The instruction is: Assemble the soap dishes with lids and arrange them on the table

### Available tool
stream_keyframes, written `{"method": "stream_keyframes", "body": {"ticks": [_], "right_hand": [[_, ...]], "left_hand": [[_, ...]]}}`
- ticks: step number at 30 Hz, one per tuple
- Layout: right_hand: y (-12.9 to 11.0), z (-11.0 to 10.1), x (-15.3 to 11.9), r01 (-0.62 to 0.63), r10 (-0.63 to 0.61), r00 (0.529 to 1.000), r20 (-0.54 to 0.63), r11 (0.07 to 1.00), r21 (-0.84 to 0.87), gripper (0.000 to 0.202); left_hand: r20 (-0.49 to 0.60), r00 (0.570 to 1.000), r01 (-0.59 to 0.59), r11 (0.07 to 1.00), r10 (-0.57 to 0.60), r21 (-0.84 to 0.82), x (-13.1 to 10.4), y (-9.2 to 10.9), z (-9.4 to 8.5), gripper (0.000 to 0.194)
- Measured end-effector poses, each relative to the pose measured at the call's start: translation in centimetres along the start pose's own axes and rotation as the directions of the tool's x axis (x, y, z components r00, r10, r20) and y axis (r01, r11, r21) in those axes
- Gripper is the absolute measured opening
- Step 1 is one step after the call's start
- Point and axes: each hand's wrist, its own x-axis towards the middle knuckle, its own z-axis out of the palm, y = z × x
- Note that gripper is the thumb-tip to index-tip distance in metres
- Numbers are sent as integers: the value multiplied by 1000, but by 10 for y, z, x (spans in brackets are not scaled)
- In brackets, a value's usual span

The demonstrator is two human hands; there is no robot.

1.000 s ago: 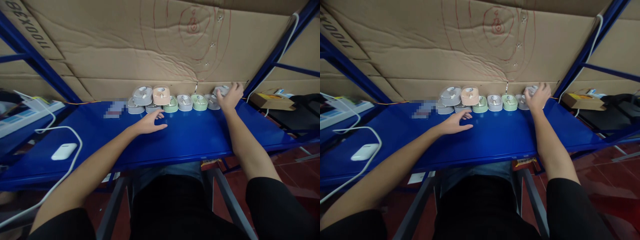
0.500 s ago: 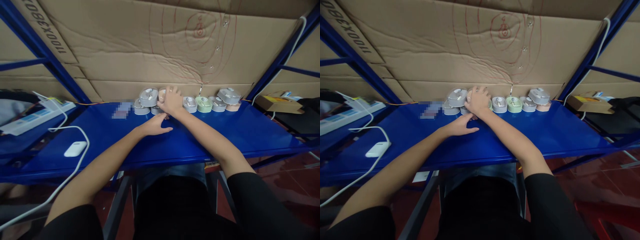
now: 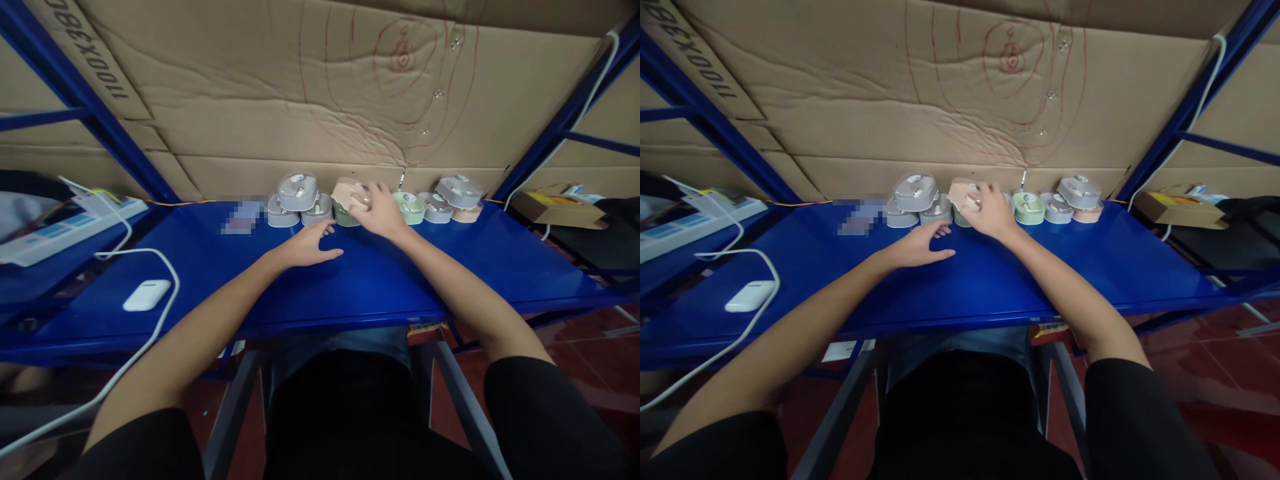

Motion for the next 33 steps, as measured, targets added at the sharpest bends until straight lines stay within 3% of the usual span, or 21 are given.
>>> {"method": "stream_keyframes", "body": {"ticks": [2,5,10,13,16,20,23,26,29,33], "right_hand": [[24,-17,-17,185,-186,982,4,977,110,73],[47,-33,-38,375,-402,913,66,893,249,72],[45,-27,-56,446,-536,816,217,822,355,84],[41,-16,-59,398,-511,793,330,846,354,100],[39,-8,-63,331,-436,814,383,891,311,111],[33,-5,-66,277,-355,859,368,928,248,114],[33,-16,-61,295,-367,872,323,922,252,105],[45,-40,-51,273,-341,890,303,930,245,103],[65,-67,-42,157,-218,900,379,970,184,110],[83,-78,-36,39,-70,827,558,997,67,124]], "left_hand": [[-42,999,22,996,-25,-81,2,-4,-1,101],[-65,997,20,979,-34,-201,4,-10,-2,116],[18,1000,-7,982,10,-190,4,-9,-1,108],[41,999,-14,994,18,-106,3,-7,1,106],[32,999,-18,997,20,-76,4,-7,4,109],[4,999,-34,997,35,-62,5,-9,11,115],[-10,999,-43,997,42,-63,6,-12,12,115],[-23,1000,-2,1000,1,-26,6,-13,1,110],[26,997,71,995,-73,74,2,-7,-22,91],[163,979,95,985,-118,144,-4,6,-48,84]]}}
